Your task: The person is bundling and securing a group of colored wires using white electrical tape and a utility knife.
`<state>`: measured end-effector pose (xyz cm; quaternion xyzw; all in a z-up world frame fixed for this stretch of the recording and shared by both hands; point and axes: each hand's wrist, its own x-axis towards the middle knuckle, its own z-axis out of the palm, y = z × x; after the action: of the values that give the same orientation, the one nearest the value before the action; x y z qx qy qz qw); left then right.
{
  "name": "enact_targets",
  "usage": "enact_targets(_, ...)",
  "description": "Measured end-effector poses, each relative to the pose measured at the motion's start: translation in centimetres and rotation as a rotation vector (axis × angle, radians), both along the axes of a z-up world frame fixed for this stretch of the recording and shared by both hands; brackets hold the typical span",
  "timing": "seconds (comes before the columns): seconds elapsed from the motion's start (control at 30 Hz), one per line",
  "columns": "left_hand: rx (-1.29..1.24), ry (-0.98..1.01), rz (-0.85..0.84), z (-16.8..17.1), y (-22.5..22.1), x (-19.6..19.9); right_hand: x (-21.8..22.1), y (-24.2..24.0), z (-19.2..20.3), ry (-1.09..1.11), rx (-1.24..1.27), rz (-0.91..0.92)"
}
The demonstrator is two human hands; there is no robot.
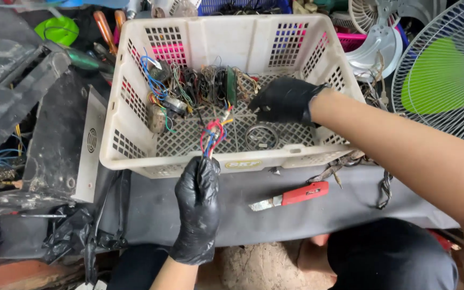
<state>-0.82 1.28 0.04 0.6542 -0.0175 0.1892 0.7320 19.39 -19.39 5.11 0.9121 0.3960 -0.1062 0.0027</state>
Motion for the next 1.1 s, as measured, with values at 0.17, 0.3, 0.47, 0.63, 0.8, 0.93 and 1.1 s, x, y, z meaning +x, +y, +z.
enact_targets(0.17,-0.142,0.184,-0.032,-1.3,0.0,-0.4,1.9,1.2,-2.9,-0.027,-0.059,-0.059)
enact_targets(0.3,-0.158,0.253,-0.029,-1.4,0.4,0.3,0.6,2.0,-1.3,-0.101,0.300,0.027)
enact_targets(0.47,-0.301,0.322,-0.034,-2.4,0.4,1.5,0.4,3.2,-1.0,0.268,-0.140,-0.194)
enact_targets(0.63,-0.464,0.384,-0.032,-3.6,0.0,2.1,0.8,2.8,-1.8,0.265,-0.244,-0.162)
enact_targets(0.8,-0.684,0.497,-0.025,-4.5,-0.3,0.4,2.4,0.7,-6.9,-0.030,-0.213,0.142)
enact_targets(0.93,-0.791,0.500,-0.031,-3.6,0.2,0.5,3.1,0.0,-8.0,-0.076,-0.136,0.219)
enact_targets(1.1,-0.189,0.240,-0.146,-3.0,0.8,0.1,3.2,0.4,-6.0,-0.164,-0.001,0.121)
